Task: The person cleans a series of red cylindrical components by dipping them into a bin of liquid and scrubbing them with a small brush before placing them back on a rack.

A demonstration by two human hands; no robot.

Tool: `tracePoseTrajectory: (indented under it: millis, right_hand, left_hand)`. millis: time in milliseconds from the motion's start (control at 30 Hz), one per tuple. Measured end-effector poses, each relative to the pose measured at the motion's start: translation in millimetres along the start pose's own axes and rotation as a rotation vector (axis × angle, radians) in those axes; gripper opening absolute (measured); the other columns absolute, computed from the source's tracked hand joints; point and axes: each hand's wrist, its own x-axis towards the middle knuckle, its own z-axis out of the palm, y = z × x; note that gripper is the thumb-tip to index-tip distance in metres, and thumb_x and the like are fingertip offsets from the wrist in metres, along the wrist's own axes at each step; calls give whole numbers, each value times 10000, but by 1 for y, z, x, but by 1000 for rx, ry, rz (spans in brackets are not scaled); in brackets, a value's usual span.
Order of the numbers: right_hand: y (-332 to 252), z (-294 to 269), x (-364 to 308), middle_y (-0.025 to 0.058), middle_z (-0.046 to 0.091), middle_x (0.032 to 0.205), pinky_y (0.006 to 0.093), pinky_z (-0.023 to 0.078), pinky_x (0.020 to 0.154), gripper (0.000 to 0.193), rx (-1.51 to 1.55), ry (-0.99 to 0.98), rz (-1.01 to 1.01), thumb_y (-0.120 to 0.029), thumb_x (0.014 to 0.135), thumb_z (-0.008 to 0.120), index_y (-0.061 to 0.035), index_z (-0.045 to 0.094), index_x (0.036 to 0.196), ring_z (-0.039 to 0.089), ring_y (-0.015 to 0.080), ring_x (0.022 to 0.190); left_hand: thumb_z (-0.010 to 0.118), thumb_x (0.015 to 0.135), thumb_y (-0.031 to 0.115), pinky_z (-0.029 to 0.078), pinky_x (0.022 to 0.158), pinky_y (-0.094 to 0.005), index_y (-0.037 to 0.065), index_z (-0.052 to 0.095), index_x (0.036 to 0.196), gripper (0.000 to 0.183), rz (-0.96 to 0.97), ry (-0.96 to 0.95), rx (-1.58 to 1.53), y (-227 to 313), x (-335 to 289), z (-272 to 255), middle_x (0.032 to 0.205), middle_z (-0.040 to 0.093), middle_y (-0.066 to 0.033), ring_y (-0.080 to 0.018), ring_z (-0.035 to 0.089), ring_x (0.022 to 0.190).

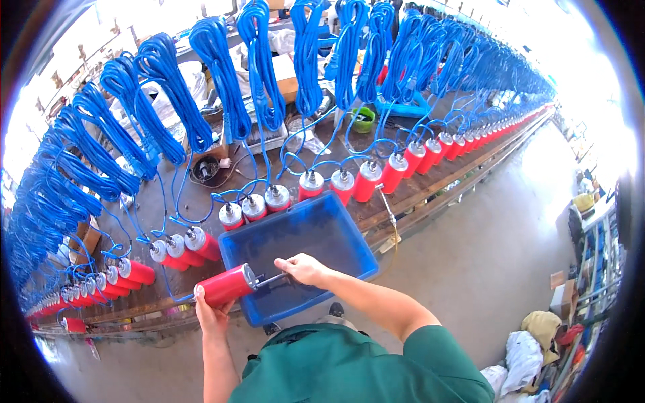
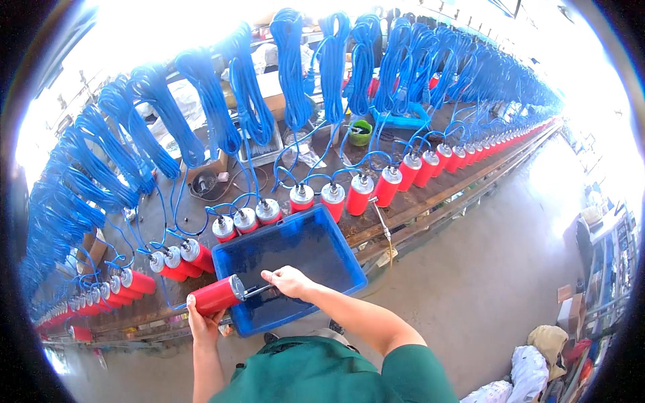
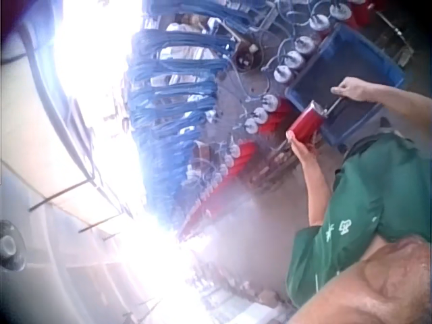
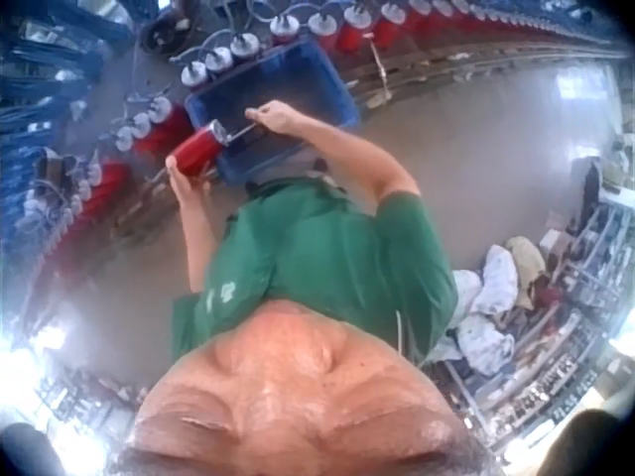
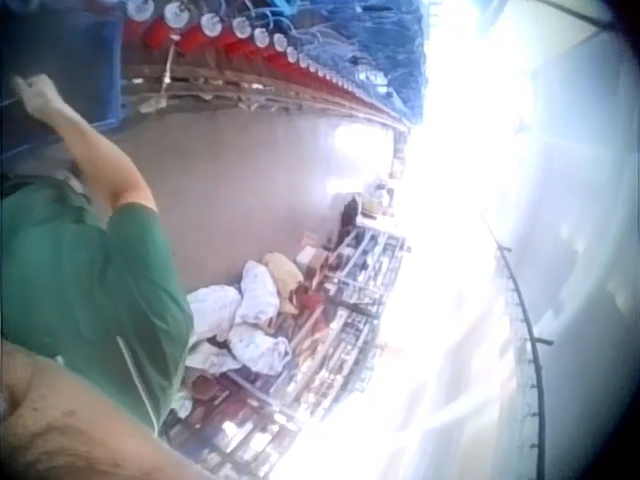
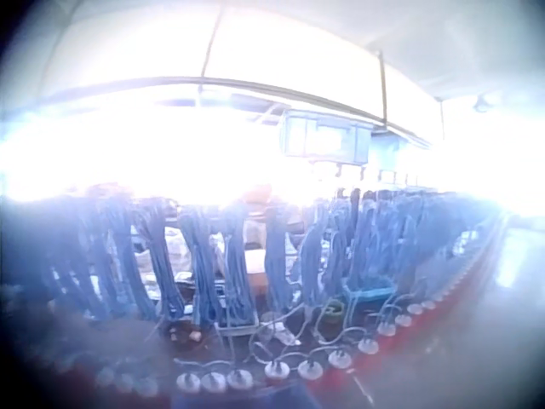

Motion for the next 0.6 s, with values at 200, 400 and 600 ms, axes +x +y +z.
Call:
tracePoseTrajectory:
  millis: [200, 400, 600]
  right_hand:
    - [-19, -8, -26, 133, 706, 1141, 441, 553, 922, 478, -318, 92, -465, -451, 979, 754, -55, 666, 1232, 671, 340, 1097]
    - [2, -20, -24, 74, 704, 1098, 406, 582, 937, 366, -727, 105, -886, -338, 1007, 742, -100, 694, 1281, 683, 275, 1076]
    - [-16, 4, -23, 21, 646, 787, 301, 525, 653, 455, 389, -168, 85, -414, 1117, 596, -54, 606, 1396, 599, 115, 687]
  left_hand:
    - [675, 981, 596, 684, 852, -486, 87, 527, 1368, 656, 5, 63, -37, 6, -3, 5, 1256, 691, -161, -354, 751, 1080]
    - [659, 981, 624, 694, 803, -436, 56, 545, 1344, 684, -16, 75, -9, 7, -3, 12, 1241, 708, -169, -349, 765, 1051]
    - [652, 993, 610, 698, 773, -425, 66, 538, 1346, 658, 37, 9, -1, 4, -3, 10, 1233, 707, -164, -336, 770, 1029]
